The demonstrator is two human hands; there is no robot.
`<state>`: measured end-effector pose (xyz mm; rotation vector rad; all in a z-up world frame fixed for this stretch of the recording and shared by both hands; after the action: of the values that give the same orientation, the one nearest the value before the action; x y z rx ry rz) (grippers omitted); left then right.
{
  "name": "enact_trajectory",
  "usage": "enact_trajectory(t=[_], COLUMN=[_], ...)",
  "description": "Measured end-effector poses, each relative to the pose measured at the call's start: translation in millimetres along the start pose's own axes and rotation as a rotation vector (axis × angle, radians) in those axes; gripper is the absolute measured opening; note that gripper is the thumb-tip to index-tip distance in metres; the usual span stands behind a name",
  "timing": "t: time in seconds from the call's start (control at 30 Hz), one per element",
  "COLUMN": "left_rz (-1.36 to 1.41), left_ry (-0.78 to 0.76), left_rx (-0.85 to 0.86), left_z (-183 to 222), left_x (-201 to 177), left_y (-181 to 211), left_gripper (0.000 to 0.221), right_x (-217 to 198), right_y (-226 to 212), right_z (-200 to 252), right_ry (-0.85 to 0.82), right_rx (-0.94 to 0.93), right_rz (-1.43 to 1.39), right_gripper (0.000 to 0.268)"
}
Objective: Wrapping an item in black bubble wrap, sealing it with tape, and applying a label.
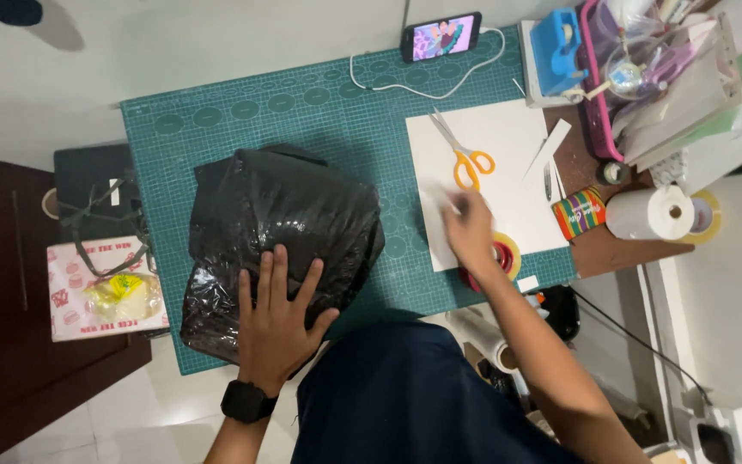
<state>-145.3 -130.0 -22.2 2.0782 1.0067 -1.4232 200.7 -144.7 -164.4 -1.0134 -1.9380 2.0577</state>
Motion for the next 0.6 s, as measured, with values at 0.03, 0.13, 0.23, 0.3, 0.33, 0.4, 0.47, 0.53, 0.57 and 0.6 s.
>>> enact_trajectory(t=[0.03, 0.13, 0.23, 0.3, 0.33, 0.4, 0.47, 0.53, 0.57, 0.6], left_rz=[0.011, 0.030, 0.042, 0.029, 0.043, 0.055, 0.158, 0.169, 0.187, 0.179], left_ry=[0.000, 0.009, 0.048, 0.075, 0.081, 0.087, 0.025, 0.006, -0.014, -0.016], left_rx=[0.013, 0.025, 0.035, 0.037, 0.042, 0.035, 0.037, 0.022, 0.024, 0.004], left_z=[2.3, 6.4, 5.8, 7.9, 9.4, 10.4, 11.2, 15.3, 18.3, 18.8], left_x=[1.7, 2.8, 1.5, -0.2, 0.0, -1.9, -2.6, 2.8, 5.7, 4.5], left_y=[0.3, -2.8, -1.6, -3.8, -4.1, -5.3, -6.8, -10.3, -12.3, -16.0], left_gripper=[0.071, 0.073, 0.073, 0.073, 0.073, 0.073, 0.074, 0.077, 0.080, 0.080], right_x=[-15.2, -34.3, -35.6, -34.0, -33.5, -43.4, -64.1, -79.7, -86.9, -85.2], right_y=[44.5, 98.6, 94.3, 83.7, 71.9, 50.4, 21.2, -38.3, -63.9, -91.7], right_z=[18.8, 68.1, 87.5, 93.0, 94.3, 90.7, 78.6, 65.6, 59.8, 50.7], right_ry=[-0.053, -0.101, -0.080, -0.073, -0.082, -0.100, -0.035, -0.064, -0.079, -0.098], right_rx=[0.142, 0.199, 0.167, 0.211, 0.165, 0.112, 0.000, 0.093, 0.196, 0.186], right_rz=[0.346, 0.730, 0.717, 0.661, 0.589, 0.521, 0.422, 0.418, 0.417, 0.417], right_gripper=[0.036, 0.068, 0.081, 0.082, 0.072, 0.066, 0.053, 0.051, 0.049, 0.049])
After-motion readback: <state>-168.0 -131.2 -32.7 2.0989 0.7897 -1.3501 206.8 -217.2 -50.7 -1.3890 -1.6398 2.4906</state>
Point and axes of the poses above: each hand's wrist, its own z-axis away from the middle knuckle, its own x-axis out of the palm, y = z × x, the point moved 8 cm from there along -z, towards the middle knuckle, and after that the axes turned 3 degrees about -z, right-handed, at the moved point
